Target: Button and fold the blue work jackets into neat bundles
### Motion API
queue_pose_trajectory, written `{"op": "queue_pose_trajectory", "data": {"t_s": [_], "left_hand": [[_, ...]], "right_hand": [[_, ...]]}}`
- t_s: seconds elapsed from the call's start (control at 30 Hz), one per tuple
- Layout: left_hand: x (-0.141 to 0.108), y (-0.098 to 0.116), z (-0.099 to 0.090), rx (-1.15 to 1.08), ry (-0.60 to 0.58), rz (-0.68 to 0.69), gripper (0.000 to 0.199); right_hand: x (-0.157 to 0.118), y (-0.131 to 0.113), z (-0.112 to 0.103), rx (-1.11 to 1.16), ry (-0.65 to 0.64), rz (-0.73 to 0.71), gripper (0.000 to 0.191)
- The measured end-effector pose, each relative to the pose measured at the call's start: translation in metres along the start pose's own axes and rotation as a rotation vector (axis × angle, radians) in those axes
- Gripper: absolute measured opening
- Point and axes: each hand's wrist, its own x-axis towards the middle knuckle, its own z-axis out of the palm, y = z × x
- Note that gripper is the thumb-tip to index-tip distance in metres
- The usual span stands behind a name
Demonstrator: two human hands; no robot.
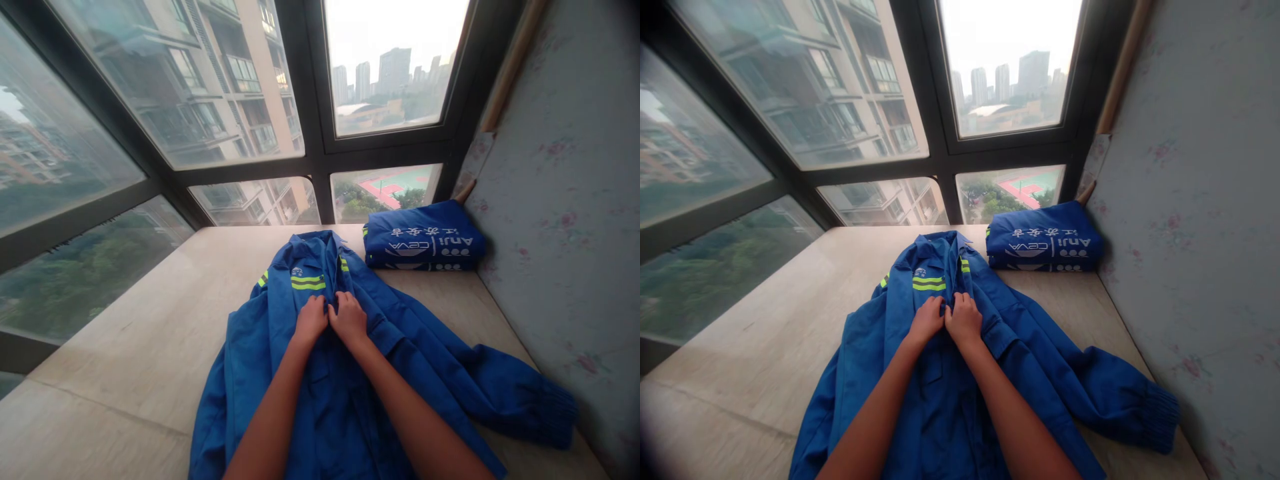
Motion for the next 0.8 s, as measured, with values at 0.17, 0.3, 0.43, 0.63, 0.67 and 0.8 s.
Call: {"op": "queue_pose_trajectory", "data": {"t_s": [0.17,0.3,0.43,0.63,0.67,0.8], "left_hand": [[0.010,-0.014,0.012,0.016,-0.107,-0.029,0.004],[0.005,-0.018,0.011,-0.008,-0.085,-0.028,0.004],[0.003,-0.019,0.007,-0.056,-0.054,-0.015,0.006],[0.007,-0.023,0.001,-0.171,-0.041,-0.028,0.006],[0.008,-0.023,0.001,-0.199,-0.031,-0.039,0.005],[0.015,-0.022,-0.003,-0.346,0.022,-0.106,0.004]], "right_hand": [[0.006,0.012,0.018,0.009,0.012,-0.007,0.030],[0.004,0.016,0.022,0.017,0.030,-0.032,0.028],[0.005,0.016,0.024,0.018,0.045,-0.042,0.030],[0.006,0.022,0.027,0.132,0.110,-0.066,0.031],[0.006,0.023,0.026,0.158,0.128,-0.091,0.031],[0.001,0.021,0.024,0.140,0.107,-0.253,0.030]]}}
